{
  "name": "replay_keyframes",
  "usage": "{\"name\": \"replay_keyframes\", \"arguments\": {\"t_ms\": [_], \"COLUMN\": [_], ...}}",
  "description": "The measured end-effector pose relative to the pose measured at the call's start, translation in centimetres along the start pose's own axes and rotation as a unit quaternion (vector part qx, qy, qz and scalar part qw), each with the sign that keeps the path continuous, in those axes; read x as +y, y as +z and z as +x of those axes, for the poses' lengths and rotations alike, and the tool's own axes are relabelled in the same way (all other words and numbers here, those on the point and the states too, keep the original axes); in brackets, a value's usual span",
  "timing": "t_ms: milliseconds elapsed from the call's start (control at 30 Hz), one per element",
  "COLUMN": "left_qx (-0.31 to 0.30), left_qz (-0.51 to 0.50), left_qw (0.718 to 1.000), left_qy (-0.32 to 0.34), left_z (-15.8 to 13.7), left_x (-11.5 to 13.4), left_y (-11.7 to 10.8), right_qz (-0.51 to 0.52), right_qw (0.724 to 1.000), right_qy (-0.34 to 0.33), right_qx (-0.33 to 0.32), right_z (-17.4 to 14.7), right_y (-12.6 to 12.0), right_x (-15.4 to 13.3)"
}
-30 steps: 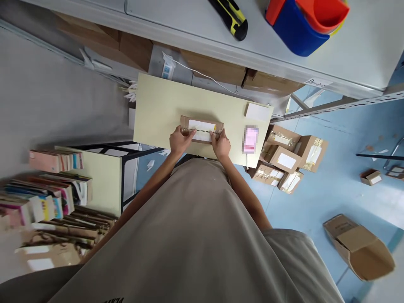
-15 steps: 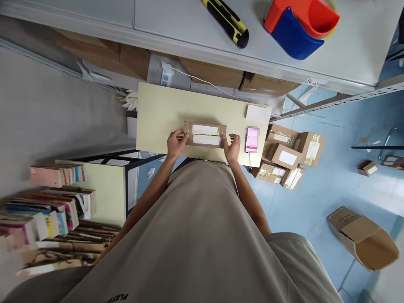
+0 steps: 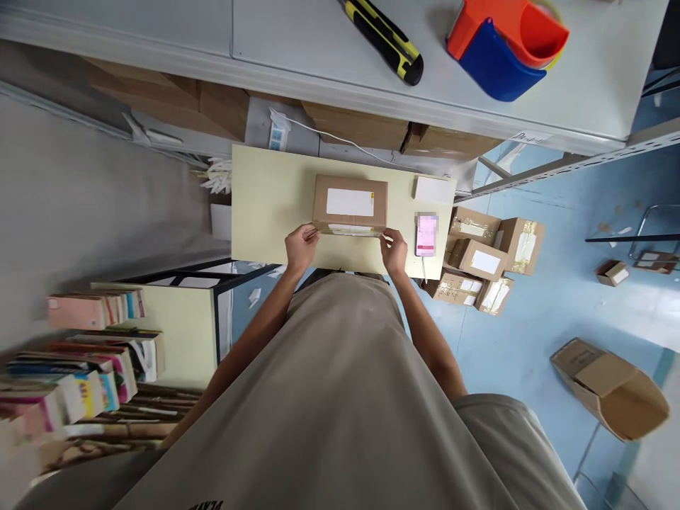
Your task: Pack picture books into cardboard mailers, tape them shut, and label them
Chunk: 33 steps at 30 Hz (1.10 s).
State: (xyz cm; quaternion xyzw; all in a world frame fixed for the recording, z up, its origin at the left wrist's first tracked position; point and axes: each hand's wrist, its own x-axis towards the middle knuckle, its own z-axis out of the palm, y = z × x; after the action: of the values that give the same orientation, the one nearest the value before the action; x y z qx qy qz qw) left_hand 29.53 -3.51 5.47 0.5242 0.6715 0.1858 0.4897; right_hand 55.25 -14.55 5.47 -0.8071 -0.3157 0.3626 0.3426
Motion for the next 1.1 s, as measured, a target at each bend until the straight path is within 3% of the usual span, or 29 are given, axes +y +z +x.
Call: {"name": "replay_keyframes", "arguments": {"t_ms": [133, 267, 367, 467, 600, 767, 933, 1100], "left_qx": [-0.032, 0.023, 0.072, 0.047, -0.043, -0.138, -0.181, -0.165], "left_qz": [0.081, 0.109, 0.088, 0.086, 0.096, 0.075, 0.071, 0.064], "left_qw": [0.995, 0.993, 0.993, 0.989, 0.973, 0.948, 0.95, 0.963], "left_qy": [-0.05, -0.039, 0.018, 0.111, 0.207, 0.276, 0.244, 0.204], "left_z": [0.4, 0.0, -0.3, -0.1, 0.9, 2.6, 6.0, 10.3], "left_x": [-1.5, -2.4, -1.8, 0.1, 3.8, 7.1, 7.6, 7.0], "left_y": [-0.2, -1.1, -1.0, 0.6, 6.0, 16.1, 24.5, 29.4], "right_qz": [-0.008, 0.014, 0.014, -0.011, -0.045, -0.044, -0.035, -0.05], "right_qw": [0.998, 0.998, 1.0, 0.997, 0.985, 0.974, 0.978, 0.977], "right_qy": [0.047, 0.027, 0.023, 0.027, 0.043, 0.046, 0.044, 0.049], "right_qx": [-0.041, -0.051, -0.001, 0.069, 0.163, 0.215, 0.202, 0.202], "right_z": [-0.3, -0.6, 0.5, 2.9, 6.9, 10.9, 15.0, 19.4], "right_y": [1.2, 0.3, -1.9, -5.1, -9.4, -12.2, -12.1, -11.2], "right_x": [1.2, 2.2, 3.1, 4.4, 6.0, 7.5, 10.3, 13.6]}}
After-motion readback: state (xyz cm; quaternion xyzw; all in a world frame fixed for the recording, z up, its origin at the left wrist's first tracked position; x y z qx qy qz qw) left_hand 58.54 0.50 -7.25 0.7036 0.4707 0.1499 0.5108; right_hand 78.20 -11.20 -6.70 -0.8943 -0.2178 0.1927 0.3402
